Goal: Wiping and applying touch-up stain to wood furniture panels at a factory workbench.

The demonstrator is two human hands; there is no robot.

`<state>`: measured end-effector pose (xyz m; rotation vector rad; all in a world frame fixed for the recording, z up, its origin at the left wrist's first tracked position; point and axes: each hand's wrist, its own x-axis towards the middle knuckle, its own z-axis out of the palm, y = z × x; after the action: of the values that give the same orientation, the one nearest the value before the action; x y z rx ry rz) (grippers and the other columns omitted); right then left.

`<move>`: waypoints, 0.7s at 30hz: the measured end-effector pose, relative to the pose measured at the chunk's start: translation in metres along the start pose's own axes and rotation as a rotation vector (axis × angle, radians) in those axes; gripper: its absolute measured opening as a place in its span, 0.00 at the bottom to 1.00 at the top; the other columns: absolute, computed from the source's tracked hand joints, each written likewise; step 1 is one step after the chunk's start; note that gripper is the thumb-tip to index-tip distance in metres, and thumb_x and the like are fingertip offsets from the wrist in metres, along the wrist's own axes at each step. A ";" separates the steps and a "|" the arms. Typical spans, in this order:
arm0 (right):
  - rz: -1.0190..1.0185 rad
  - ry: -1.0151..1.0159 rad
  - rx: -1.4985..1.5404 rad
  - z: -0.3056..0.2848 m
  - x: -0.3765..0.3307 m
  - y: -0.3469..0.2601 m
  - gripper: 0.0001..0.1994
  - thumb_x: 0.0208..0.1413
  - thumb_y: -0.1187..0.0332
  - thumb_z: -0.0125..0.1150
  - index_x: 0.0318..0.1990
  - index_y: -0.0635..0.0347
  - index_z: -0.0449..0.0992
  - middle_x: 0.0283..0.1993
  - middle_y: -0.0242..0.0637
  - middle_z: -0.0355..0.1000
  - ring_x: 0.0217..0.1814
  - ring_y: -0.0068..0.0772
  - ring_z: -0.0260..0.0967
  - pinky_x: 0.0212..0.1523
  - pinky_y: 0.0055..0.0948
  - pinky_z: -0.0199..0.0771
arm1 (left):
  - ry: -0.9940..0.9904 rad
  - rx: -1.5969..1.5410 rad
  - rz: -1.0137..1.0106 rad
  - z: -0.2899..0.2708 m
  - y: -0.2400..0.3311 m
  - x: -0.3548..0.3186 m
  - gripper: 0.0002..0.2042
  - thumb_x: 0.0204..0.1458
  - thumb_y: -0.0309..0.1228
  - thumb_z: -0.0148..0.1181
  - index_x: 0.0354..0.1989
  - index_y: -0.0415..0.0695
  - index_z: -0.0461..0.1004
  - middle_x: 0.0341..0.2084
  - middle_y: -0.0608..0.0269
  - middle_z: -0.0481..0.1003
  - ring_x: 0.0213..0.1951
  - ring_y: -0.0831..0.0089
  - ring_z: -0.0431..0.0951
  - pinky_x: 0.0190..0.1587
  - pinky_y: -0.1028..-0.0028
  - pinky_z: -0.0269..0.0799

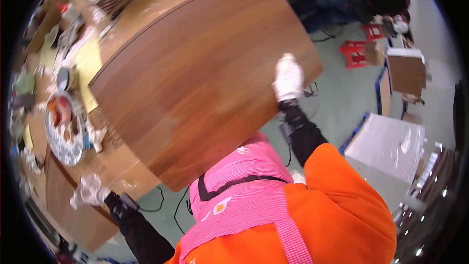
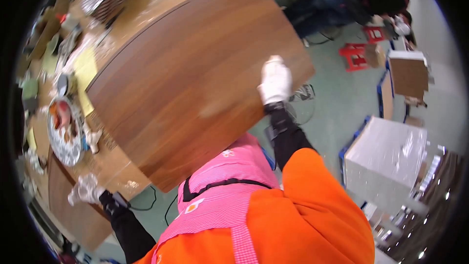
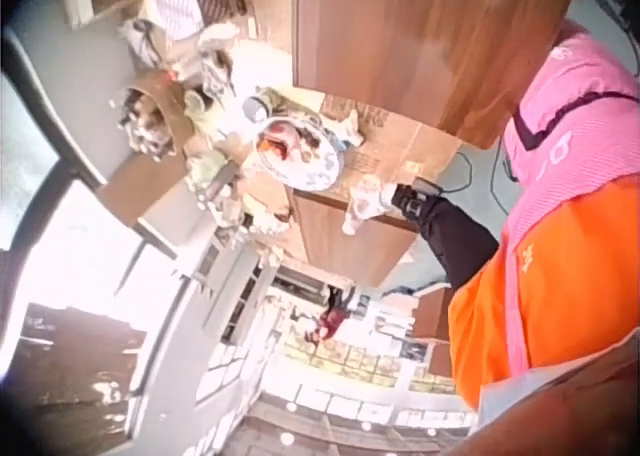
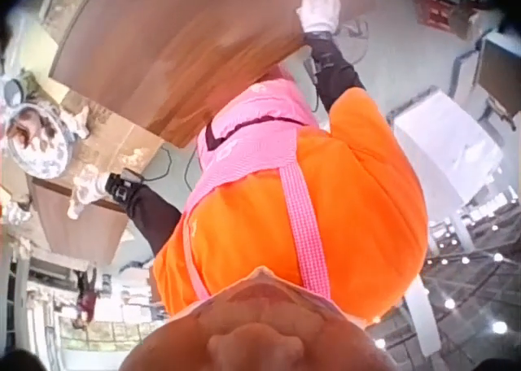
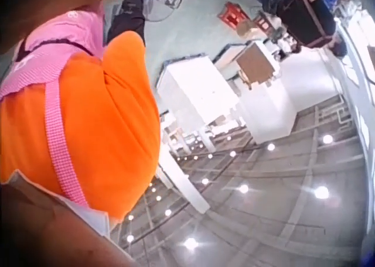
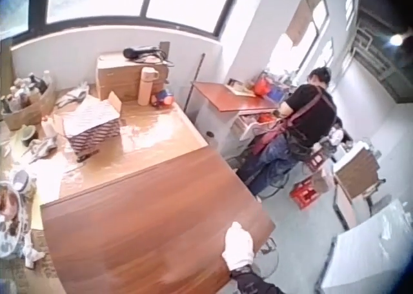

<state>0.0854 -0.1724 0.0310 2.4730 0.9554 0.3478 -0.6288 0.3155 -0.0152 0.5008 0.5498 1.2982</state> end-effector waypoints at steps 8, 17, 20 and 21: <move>-0.434 0.570 1.101 -0.055 -0.059 -0.015 0.07 0.50 0.66 0.62 0.37 0.52 0.75 0.32 0.31 0.76 0.37 0.33 0.77 0.36 0.29 0.74 | -0.778 -0.882 -0.892 0.213 -0.163 -0.101 0.35 0.68 0.45 0.50 0.79 0.45 0.47 0.76 0.33 0.42 0.32 0.66 0.71 0.32 0.71 0.73; 0.000 0.429 0.539 0.177 0.006 0.201 0.21 0.47 0.65 0.67 0.52 0.45 0.80 0.56 0.36 0.77 0.58 0.41 0.73 0.63 0.40 0.71 | -0.554 1.176 -0.208 0.440 -0.371 -0.325 0.26 0.47 0.26 0.73 0.56 0.41 0.70 0.47 0.59 0.77 0.46 0.71 0.78 0.48 0.68 0.77; 0.377 0.176 0.995 0.175 0.018 0.208 0.18 0.59 0.61 0.63 0.56 0.48 0.80 0.53 0.40 0.77 0.57 0.48 0.74 0.60 0.43 0.75 | -0.563 1.067 -0.492 0.456 -0.405 -0.361 0.27 0.44 0.24 0.73 0.55 0.41 0.70 0.42 0.63 0.79 0.42 0.73 0.79 0.48 0.70 0.77; 0.371 0.170 1.015 0.178 0.019 0.207 0.18 0.59 0.61 0.63 0.56 0.48 0.80 0.53 0.40 0.77 0.57 0.48 0.74 0.60 0.43 0.75 | -0.629 1.121 -0.564 0.461 -0.414 -0.363 0.29 0.43 0.25 0.74 0.55 0.41 0.70 0.41 0.63 0.79 0.41 0.73 0.80 0.48 0.70 0.77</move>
<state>0.2858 -0.3527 -0.0162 3.6193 0.8473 0.2088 -0.0892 -0.1403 0.1155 1.4838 0.7722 0.1486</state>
